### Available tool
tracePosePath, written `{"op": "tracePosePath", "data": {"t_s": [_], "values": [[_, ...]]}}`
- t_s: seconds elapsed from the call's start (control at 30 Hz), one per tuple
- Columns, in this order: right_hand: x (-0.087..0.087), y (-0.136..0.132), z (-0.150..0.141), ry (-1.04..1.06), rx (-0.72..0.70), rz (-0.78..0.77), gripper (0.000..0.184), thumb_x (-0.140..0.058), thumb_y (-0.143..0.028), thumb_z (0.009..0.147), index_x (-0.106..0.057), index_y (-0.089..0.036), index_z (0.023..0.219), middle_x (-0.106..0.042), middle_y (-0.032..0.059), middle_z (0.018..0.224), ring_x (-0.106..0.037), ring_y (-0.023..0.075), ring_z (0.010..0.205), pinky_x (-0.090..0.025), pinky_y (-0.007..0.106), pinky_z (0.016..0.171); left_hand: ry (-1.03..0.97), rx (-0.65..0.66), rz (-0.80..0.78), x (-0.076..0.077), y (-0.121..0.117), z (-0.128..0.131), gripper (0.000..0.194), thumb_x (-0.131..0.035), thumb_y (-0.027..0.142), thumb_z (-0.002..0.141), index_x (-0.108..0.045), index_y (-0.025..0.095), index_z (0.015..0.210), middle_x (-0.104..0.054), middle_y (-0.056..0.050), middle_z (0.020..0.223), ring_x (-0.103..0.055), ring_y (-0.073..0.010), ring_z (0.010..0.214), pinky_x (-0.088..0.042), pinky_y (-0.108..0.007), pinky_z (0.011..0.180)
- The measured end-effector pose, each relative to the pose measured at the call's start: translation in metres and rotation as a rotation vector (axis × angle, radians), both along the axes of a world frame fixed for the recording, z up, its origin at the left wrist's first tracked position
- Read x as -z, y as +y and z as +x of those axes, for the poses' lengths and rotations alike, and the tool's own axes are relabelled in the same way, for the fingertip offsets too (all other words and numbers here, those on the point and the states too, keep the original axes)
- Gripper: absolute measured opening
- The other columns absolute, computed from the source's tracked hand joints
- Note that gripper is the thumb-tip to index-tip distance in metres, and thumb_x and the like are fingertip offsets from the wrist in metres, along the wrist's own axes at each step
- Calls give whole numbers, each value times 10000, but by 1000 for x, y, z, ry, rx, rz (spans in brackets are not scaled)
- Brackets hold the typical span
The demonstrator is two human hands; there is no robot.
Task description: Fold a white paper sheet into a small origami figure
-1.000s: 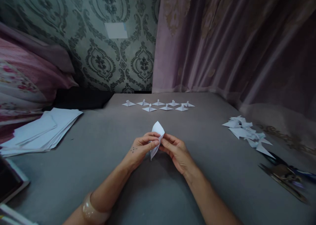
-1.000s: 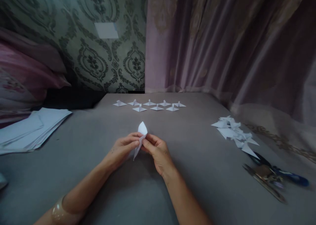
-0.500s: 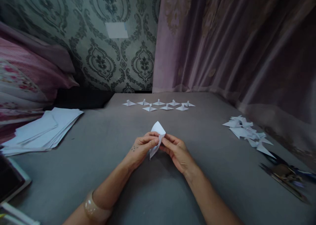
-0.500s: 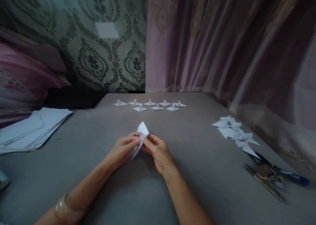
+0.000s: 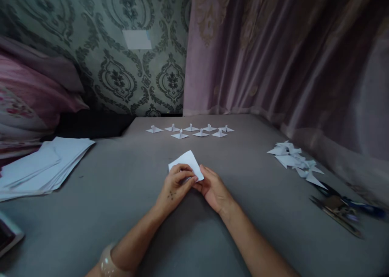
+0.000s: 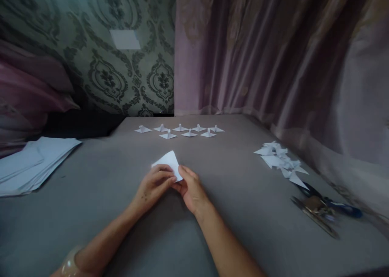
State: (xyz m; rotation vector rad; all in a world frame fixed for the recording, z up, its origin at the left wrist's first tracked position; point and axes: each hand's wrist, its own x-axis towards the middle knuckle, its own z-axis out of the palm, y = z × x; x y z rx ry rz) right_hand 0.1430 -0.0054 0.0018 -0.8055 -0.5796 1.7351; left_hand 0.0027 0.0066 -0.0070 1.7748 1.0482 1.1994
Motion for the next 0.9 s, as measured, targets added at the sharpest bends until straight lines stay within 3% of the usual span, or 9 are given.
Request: {"op": "tracePosePath", "data": {"t_s": [0.07, 0.13, 0.3, 0.47, 0.63, 0.73, 0.9], "values": [[2, 0, -3, 19, -21, 21, 285, -754, -352, 687, -695, -156, 885, -679, 29, 876, -595, 99, 738, -492, 216, 721, 160, -63, 177, 2, -1, 1, 122, -624, 263, 820, -718, 199, 863, -622, -76, 951, -546, -209, 955, -427, -359, 878], [6, 0, -5, -65, 10, 5, 312, -764, -329, 650, -691, -146, 892, -679, 33, 857, -600, 108, 748, -488, 213, 725, 256, -64, 232, 6, -1, 0, 131, -612, 255, 827, -706, 203, 902, -630, -78, 965, -548, -213, 958, -433, -358, 872], [20, 3, -3, -424, 104, -49, 306, -626, -413, 719, -675, -149, 866, -668, 34, 809, -609, 132, 709, -511, 254, 667, 293, 79, 70, 15, 3, -4, 204, -627, 315, 815, -693, 177, 950, -639, -89, 991, -577, -212, 947, -448, -332, 854], [30, 5, 1, -585, 155, -10, 220, -606, -323, 719, -663, -144, 832, -670, 41, 779, -626, 151, 689, -524, 278, 659, 325, 127, -129, 6, 4, -8, 235, -587, 378, 831, -704, 176, 859, -644, -64, 853, -588, -190, 789, -450, -295, 723], [37, 9, 9, -775, 188, 28, 167, -641, -192, 668, -667, -166, 830, -646, 8, 638, -583, 133, 525, -466, 244, 519, 469, 139, -67, 0, 0, -6, 132, -643, 284, 789, -692, 163, 808, -648, -69, 871, -577, -200, 822, -429, -288, 728], [37, 11, 15, -860, 174, 57, 218, -633, -136, 660, -661, -186, 871, -609, -31, 566, -543, 107, 454, -412, 208, 455, 495, 130, -8, 7, 0, -3, 89, -651, 239, 781, -687, 158, 783, -645, -74, 890, -572, -199, 844, -426, -295, 766], [35, 14, 18, -850, 95, 39, 137, -580, -147, 723, -628, -160, 851, -573, -48, 492, -514, 98, 375, -390, 198, 388, 517, 79, 41, 18, 3, -2, 116, -684, 273, 754, -668, 164, 789, -639, -73, 870, -568, -212, 852, -423, -298, 742]]}}
